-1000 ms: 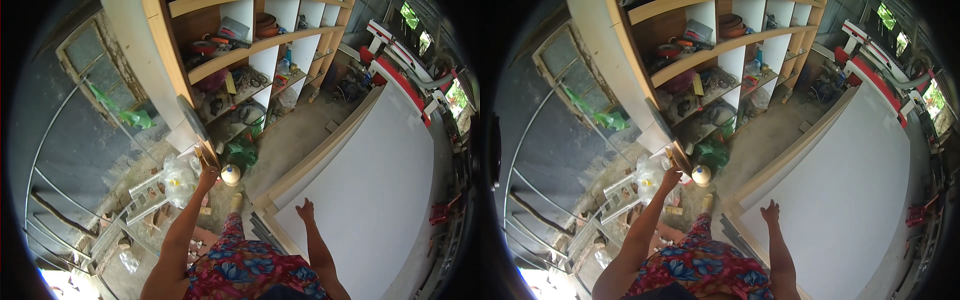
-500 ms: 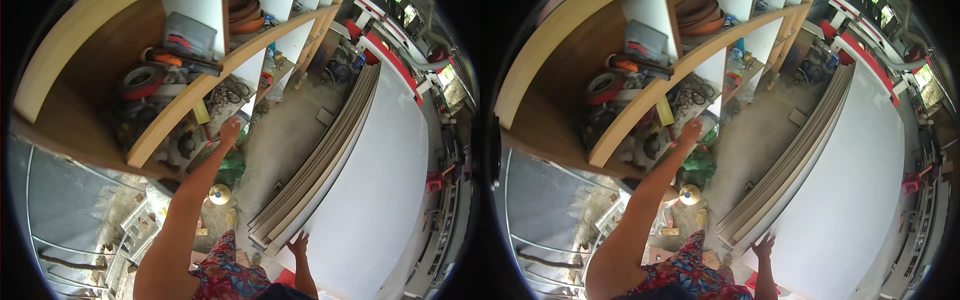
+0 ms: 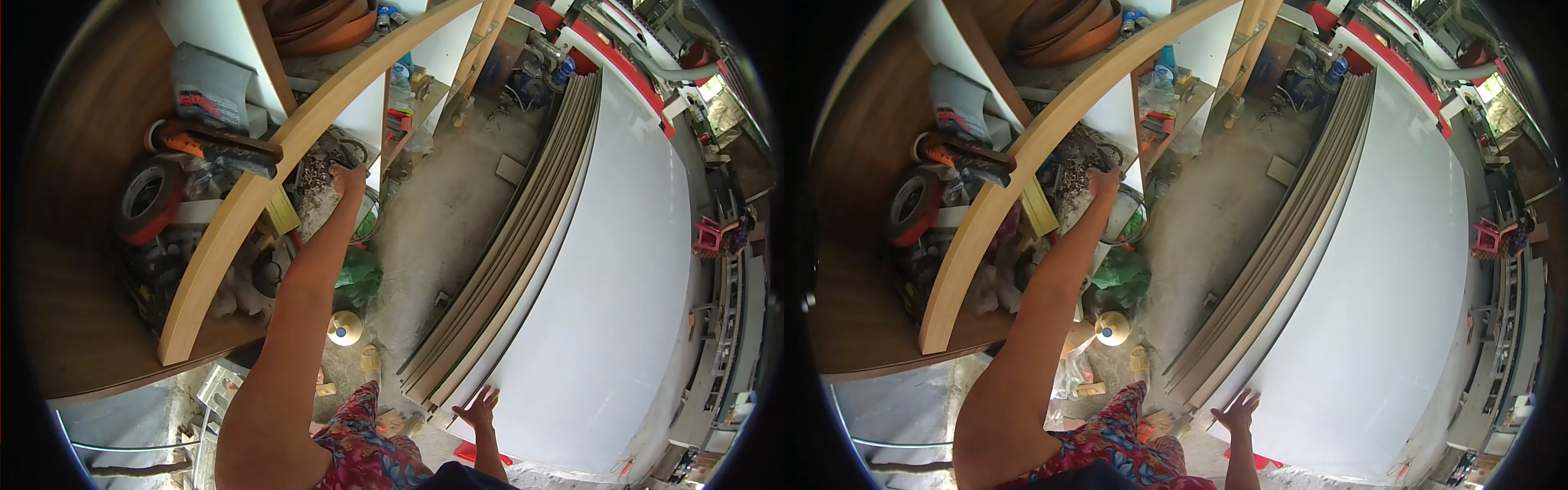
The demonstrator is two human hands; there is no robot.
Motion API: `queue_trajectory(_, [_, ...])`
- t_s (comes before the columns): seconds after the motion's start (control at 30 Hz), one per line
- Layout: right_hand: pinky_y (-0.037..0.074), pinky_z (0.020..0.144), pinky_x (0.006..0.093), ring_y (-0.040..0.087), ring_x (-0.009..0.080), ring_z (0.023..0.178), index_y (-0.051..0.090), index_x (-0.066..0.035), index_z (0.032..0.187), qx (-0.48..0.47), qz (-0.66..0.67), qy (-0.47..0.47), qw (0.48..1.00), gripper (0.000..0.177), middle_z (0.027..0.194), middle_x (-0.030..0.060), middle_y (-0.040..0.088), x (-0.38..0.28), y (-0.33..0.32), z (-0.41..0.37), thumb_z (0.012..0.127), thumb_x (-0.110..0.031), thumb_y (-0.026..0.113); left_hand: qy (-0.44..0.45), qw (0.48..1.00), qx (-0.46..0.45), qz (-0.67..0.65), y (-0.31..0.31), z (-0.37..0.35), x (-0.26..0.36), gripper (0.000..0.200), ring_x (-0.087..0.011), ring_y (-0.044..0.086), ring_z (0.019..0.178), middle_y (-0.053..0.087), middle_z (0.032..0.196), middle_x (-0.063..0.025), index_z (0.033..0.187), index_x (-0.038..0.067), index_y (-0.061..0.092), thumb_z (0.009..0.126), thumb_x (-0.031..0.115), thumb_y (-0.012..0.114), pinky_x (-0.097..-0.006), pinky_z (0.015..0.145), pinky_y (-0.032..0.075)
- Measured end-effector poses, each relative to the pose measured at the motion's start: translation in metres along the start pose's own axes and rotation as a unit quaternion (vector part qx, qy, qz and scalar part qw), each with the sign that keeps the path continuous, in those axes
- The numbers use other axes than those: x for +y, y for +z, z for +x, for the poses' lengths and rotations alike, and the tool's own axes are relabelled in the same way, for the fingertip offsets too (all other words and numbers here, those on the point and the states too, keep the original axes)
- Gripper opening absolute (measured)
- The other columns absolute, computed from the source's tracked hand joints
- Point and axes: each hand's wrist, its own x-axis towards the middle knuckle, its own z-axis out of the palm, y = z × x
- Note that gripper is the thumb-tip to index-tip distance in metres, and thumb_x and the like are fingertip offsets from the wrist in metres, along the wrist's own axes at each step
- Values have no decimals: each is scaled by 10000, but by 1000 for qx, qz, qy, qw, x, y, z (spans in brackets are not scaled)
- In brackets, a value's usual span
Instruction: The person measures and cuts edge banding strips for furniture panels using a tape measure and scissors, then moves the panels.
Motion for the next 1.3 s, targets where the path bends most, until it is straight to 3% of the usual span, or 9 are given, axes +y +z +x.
queue_trajectory(0.17, [271,977,482,-25,459,1257,-123,-13,1318,6,3,-3,1000,1259,1338,308,-149,1,4,0,536,-495,738,38,995,89,4,-4,2,9,821,-339,572,864,521,977,-276,1110,-100,367,644,517,641,-405,702,495])
queue_trajectory(0.47, [262,976,492,-38,470,1251,-101,24,1311,16,11,-13,1000,1265,1328,326,-146,6,10,2,527,-511,735,191,944,208,-171,-47,-71,34,652,-375,561,839,538,920,-305,990,-146,460,745,449,567,-406,754,443])
queue_trajectory(0.67, [99,1015,518,-43,479,1245,37,89,1306,37,6,-60,997,1204,1357,307,-28,10,9,1,543,-582,683,372,915,79,-135,-44,-145,-55,467,-271,531,761,563,890,-201,1038,-89,464,813,315,529,-378,662,417])
queue_trajectory(0.7, [66,1017,519,-41,481,1244,72,101,1301,30,20,-75,997,1185,1368,289,1,8,-3,-3,552,-597,668,123,918,-91,-366,-57,-195,-55,474,-216,531,743,562,874,-158,1047,-61,462,807,340,538,-328,624,424])
queue_trajectory(0.8, [224,1009,437,116,403,1268,226,-10,1314,41,161,-44,985,1033,1357,276,130,13,-19,-16,582,-595,659,149,929,-157,-301,-56,-285,-117,377,-100,409,578,437,679,-20,1017,-21,451,819,287,538,-240,533,381])
queue_trajectory(0.87, [318,964,378,355,321,1190,377,-17,1244,116,332,-116,929,721,1218,214,435,20,-17,-21,748,-505,566,222,912,-249,-239,-67,-356,-143,296,-97,407,576,436,676,-17,995,-6,468,844,246,502,-234,537,369])
queue_trajectory(1.0, [444,800,320,559,211,909,501,13,1106,204,572,-177,774,461,991,112,590,18,-24,-47,845,-367,501,254,883,-379,-105,-47,-430,-195,224,-102,423,617,447,705,-22,956,11,491,847,207,492,-232,568,363])
queue_trajectory(1.1, [473,718,314,561,145,846,532,-19,1056,129,786,-190,574,410,943,83,589,36,-45,-121,858,-374,472,365,781,-502,-77,-29,-512,-230,232,-125,454,681,476,780,-49,950,-7,485,830,190,514,-251,598,381])
queue_trajectory(1.3, [472,668,283,549,145,738,567,2,969,321,785,-199,490,388,846,76,549,187,-17,-179,829,-352,488,535,534,-655,-19,-26,-710,-238,277,-193,519,784,500,869,-109,1006,3,485,775,143,550,-286,643,428])
